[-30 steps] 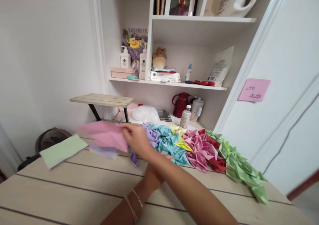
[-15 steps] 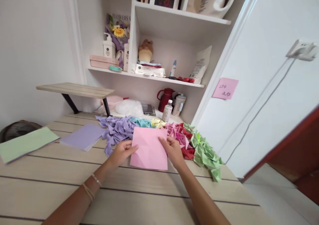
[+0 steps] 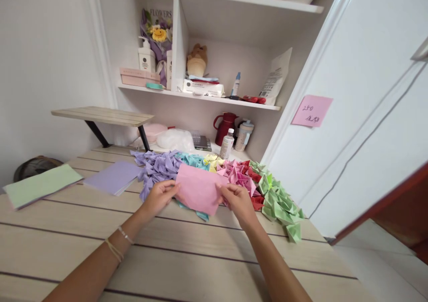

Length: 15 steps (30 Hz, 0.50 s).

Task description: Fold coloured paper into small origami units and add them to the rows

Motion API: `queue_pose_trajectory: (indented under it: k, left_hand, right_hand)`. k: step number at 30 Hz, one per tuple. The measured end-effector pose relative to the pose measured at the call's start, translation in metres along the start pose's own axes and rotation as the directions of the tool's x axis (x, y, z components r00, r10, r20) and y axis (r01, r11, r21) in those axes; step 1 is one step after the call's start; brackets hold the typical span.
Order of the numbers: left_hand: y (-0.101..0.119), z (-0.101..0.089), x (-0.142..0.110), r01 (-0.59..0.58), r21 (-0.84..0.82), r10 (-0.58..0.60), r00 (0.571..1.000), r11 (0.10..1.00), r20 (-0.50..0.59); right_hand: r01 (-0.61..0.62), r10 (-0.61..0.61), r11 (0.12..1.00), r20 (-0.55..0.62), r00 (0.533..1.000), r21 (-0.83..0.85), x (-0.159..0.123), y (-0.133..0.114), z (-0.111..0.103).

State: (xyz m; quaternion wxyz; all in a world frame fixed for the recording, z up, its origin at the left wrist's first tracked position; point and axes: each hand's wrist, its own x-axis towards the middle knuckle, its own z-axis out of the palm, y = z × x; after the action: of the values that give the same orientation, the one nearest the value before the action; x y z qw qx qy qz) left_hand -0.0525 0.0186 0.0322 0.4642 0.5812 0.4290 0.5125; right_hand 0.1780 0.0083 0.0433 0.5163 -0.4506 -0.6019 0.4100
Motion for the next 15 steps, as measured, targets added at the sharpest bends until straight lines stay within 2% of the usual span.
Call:
queue_pose_trajectory:
  k: [5,10,15]
  left_hand:
    - [-0.002,0.002,0.0,-0.028,-0.015,0.027,1.0,1.0,-0.015]
    - [-0.003,0.005,-0.001,-0.028,-0.074,0.024,0.999,0.997,-0.044]
    - [-0.002,0.005,0.001,-0.021,-0.14,0.004,0.993,0.99,-0.121]
  right_hand:
    - [-0.075,0.076,0.993,-0.009,0.997,0.088,-0.001,0.002,0.006]
    - [-0.134,0.129,0.979,0.042,0.991,0.154,0.0,0.008,0.011]
    - [-0.147,0.151,0.98,-0.019,0.988,0.135,0.0,0.009,0.013]
